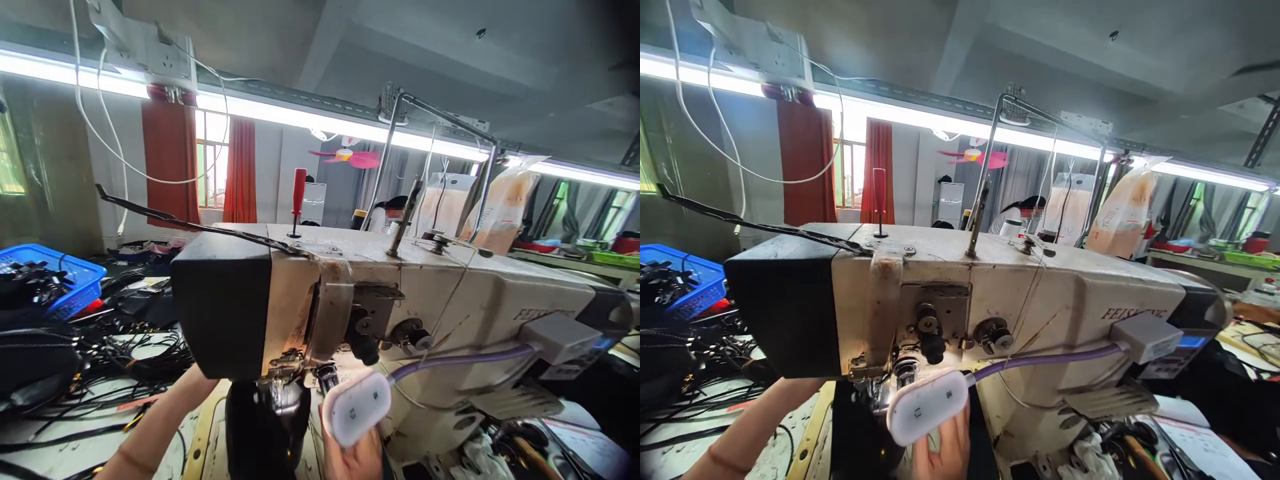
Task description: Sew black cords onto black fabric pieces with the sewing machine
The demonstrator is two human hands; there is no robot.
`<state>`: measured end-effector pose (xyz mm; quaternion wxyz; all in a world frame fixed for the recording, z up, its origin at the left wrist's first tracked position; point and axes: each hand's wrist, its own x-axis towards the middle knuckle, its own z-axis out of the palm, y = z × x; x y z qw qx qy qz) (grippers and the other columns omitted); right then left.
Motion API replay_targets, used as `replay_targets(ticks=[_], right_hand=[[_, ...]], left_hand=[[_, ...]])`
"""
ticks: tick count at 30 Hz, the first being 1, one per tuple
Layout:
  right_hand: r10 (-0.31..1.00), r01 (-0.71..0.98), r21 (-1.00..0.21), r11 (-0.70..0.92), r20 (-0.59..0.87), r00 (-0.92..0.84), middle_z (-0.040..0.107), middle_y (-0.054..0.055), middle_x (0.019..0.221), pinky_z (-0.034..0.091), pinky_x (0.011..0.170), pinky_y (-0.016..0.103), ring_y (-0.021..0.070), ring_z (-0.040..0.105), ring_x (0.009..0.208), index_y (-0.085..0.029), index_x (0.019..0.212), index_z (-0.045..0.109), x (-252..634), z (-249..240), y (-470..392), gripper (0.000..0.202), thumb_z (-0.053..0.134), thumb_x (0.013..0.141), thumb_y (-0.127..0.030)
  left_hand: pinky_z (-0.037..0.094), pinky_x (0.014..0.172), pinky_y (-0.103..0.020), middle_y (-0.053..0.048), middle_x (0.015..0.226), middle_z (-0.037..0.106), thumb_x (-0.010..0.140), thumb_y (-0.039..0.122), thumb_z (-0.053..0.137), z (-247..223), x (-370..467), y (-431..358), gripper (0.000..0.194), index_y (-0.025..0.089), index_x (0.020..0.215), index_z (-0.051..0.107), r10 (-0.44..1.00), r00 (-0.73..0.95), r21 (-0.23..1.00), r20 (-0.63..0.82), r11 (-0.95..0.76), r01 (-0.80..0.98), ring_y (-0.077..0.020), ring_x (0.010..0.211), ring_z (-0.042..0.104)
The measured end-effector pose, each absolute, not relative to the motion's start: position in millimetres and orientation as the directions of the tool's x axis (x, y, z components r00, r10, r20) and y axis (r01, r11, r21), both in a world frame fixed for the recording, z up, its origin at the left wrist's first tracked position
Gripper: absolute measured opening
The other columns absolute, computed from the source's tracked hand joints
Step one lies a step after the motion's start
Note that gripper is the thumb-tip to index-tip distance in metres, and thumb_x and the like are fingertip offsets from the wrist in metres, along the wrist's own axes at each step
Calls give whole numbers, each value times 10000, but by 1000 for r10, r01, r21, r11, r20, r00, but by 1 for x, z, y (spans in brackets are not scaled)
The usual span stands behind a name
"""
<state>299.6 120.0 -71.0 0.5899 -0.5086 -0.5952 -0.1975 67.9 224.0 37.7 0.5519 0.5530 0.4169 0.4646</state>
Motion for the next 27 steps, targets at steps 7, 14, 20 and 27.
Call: replay_targets(ticks=[7, 14, 20, 27], right_hand=[[147, 709, 328, 625, 842, -519, 755, 11, 1009, 571, 791, 307, 171, 664, 871, -279, 1055, 736, 288, -13, 124, 208, 599, 921, -199], [43, 725, 298, 621, 911, -411, 779, 50, 938, 559, 910, 296, 149, 688, 896, -187, 928, 749, 281, -30, 127, 245, 507, 966, -164], [111, 821, 65, 567, 982, -155, 785, -15, 862, 591, 868, 277, 165, 729, 814, -292, 992, 748, 275, -67, 135, 200, 553, 964, -259], [295, 801, -24, 599, 936, -192, 779, -75, 846, 618, 683, 236, 151, 728, 654, -359, 911, 743, 284, -108, 145, 162, 585, 949, -359]], left_hand=[[456, 756, -336, -34, 696, 671, 810, 496, 540, 16, 68, 185, 373, 217, 604, 677, 870, 457, 858, 183, -369, 358, -242, 771, 596], [444, 744, -306, -47, 790, 716, 802, 446, 483, 17, 92, 182, 352, 180, 696, 688, 888, 444, 878, 123, -306, 368, -245, 820, 611], [452, 734, -280, -4, 680, 657, 809, 434, 482, 17, 98, 186, 315, 200, 642, 609, 880, 474, 933, 19, -186, 308, -206, 725, 572], [479, 771, -291, -14, 663, 685, 773, 452, 538, 25, 96, 180, 310, 212, 620, 661, 912, 409, 960, 18, -130, 249, -216, 712, 567]])
